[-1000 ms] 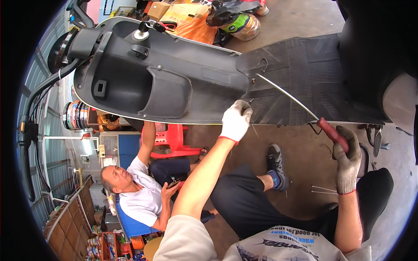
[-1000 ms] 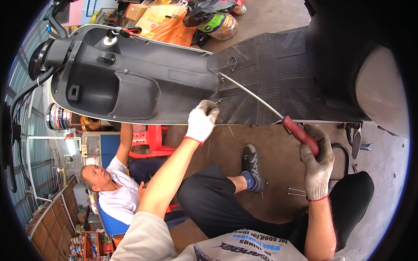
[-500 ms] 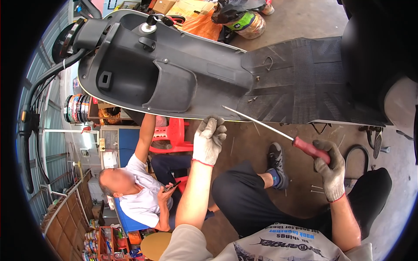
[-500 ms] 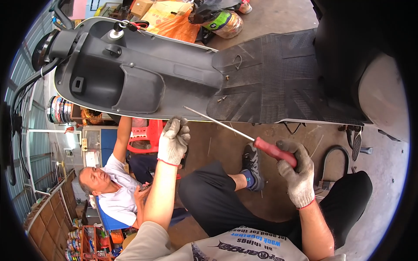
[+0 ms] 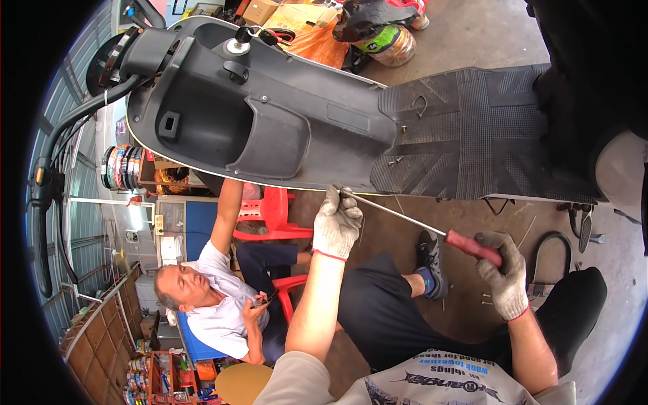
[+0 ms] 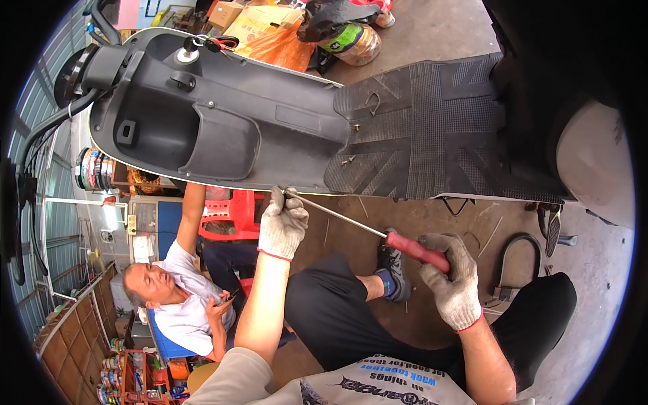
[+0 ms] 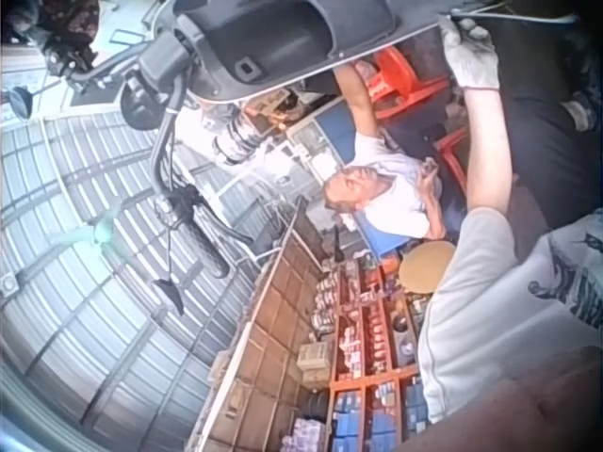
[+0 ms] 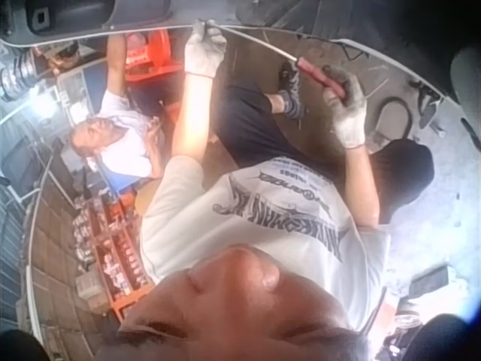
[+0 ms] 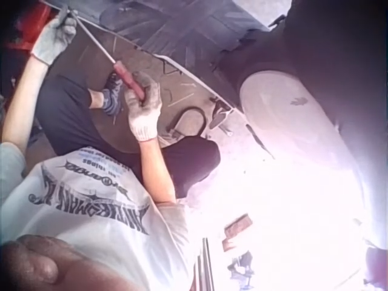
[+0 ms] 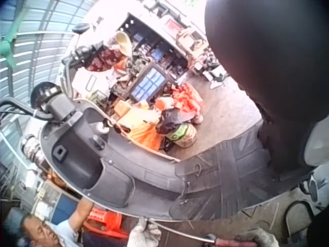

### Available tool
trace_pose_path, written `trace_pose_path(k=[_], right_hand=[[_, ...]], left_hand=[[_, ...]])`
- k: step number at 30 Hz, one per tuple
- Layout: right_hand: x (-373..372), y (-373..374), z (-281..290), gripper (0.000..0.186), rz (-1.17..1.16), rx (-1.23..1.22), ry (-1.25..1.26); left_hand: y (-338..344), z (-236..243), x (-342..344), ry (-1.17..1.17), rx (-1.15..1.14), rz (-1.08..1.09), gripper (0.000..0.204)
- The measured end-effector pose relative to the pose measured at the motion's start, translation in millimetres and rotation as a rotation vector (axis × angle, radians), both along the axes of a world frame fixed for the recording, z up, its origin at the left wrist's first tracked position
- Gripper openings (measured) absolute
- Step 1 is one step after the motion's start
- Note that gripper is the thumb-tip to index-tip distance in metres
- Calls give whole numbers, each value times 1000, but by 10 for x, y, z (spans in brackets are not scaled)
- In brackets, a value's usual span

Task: The recorder uses a screwdriver to reattach a plastic fairing panel to a white scooter, securing several screws along the edge of the footrest area.

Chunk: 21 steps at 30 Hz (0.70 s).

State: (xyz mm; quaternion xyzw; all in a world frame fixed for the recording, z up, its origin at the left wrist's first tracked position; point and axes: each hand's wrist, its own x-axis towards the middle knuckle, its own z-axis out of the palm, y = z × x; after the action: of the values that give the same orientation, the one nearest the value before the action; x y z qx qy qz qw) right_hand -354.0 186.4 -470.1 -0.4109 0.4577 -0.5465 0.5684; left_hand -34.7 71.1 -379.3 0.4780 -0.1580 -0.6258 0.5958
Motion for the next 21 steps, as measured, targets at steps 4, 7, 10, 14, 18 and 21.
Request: trace_pose_path(k=[4,7,10,14,18,21], right_hand=[[-11,-14,49,41,6,-27,43],[-1,-5,44,42,-5,-50,79],[4,1,83,43,-20,-92,141],[50,29,80,42,-14,-65,120],[86,73,30,36,18,67,-2],[49,68,137,29,90,199,-69]], left_hand=[[-2,-7,-27,-4,-7,1,17],[-4,-9,-58,-6,-13,19,17],[-1,-18,-73,-6,-14,37,17],[12,-32,-49,14,-14,63,18],[40,-55,-47,0,-28,75,18],[41,-98,-55,-22,-28,75,18]])
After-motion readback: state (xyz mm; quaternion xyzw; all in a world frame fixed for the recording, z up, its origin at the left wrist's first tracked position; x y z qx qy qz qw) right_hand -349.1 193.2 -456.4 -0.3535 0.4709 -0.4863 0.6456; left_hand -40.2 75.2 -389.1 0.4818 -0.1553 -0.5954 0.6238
